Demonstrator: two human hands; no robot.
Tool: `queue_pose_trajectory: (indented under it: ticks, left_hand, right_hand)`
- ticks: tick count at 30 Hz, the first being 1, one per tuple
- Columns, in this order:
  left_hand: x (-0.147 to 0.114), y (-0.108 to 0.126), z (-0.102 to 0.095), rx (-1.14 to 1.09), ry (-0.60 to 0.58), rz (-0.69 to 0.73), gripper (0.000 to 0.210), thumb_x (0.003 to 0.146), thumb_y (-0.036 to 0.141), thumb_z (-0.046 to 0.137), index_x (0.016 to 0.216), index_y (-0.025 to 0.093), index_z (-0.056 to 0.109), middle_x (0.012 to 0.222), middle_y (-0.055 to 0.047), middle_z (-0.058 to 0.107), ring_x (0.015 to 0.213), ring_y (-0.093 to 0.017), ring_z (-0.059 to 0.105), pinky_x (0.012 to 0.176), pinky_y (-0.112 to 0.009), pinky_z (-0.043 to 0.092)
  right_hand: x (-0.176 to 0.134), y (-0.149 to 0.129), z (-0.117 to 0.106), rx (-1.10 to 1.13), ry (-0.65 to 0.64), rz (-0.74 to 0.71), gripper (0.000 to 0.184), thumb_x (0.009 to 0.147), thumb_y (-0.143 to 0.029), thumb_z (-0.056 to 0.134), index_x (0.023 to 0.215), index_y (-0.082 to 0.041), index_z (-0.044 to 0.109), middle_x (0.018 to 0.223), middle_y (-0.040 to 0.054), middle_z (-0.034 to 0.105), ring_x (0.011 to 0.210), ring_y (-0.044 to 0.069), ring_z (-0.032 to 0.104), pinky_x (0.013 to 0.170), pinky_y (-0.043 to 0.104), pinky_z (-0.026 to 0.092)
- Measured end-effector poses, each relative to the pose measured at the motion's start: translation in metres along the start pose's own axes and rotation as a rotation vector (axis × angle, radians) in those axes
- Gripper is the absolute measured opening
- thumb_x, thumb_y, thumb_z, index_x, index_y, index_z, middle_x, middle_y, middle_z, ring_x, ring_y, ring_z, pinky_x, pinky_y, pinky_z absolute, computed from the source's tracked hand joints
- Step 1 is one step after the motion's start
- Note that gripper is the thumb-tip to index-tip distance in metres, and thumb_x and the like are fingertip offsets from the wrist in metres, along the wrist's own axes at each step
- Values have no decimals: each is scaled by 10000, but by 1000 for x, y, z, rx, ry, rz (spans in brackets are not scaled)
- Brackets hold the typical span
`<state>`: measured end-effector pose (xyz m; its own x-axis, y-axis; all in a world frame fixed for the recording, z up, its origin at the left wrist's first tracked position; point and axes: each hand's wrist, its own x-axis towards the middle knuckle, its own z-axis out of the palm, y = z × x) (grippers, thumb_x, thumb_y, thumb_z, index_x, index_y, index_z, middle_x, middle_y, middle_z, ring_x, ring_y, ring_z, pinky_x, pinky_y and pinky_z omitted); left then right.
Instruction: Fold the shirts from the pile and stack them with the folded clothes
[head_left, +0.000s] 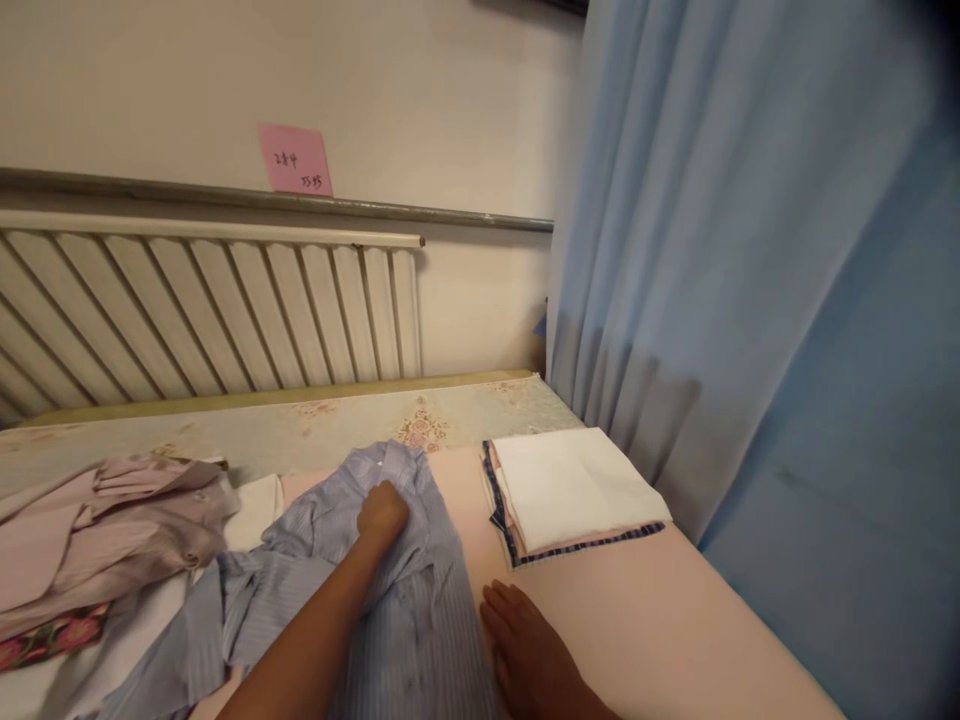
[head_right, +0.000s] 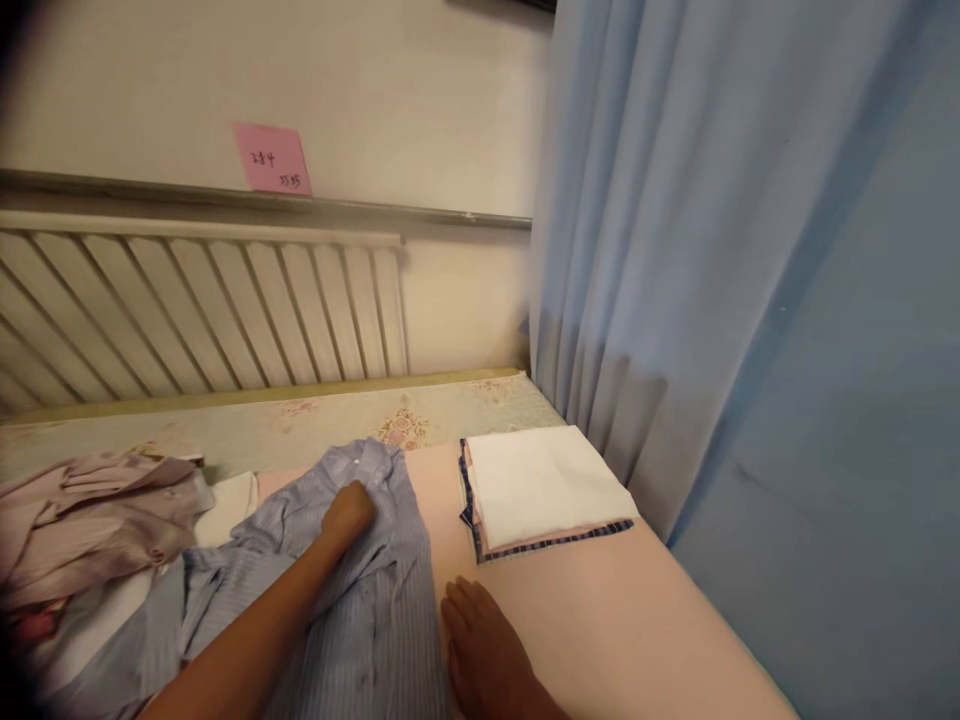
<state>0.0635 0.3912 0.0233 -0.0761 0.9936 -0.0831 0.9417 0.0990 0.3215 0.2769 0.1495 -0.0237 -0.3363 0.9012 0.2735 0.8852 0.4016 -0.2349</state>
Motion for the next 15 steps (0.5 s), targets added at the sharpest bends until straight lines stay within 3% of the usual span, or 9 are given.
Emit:
queue_pose_trajectory:
  ticks: [5, 10, 15]
  left_hand:
    - [15, 22, 1, 12, 117, 34, 311, 862, 238, 392, 1073, 92, 569, 1147, -209, 613, 1107, -297, 575, 844, -361, 437]
    - [34, 42, 11, -2, 178, 76, 464, 879, 453, 385, 1069, 79, 586, 1155, -213, 607, 1158, -346, 522, 896, -409, 416]
    - [67, 51, 18, -59, 96, 144, 316, 884, 338, 438, 1011, 115, 622, 1097, -189, 645, 1087, -302, 578, 864, -394, 434]
  right_hand:
    - [0, 17, 23, -72, 38, -99, 514, 841, -157, 493, 1355, -156, 484, 1412, 87, 481, 1334, 225, 393, 1127, 386, 338]
    - [2, 41, 51, -272, 188, -278, 434, 855, -192, 506, 1285, -148, 539, 1320, 78, 574, 1231, 237, 514, 1017, 351, 471]
    - [6, 51, 59, -387, 326, -381, 317, 899, -201, 472, 1186, -144, 595, 1229, 63, 640, 1139, 224, 591, 964, 312, 510]
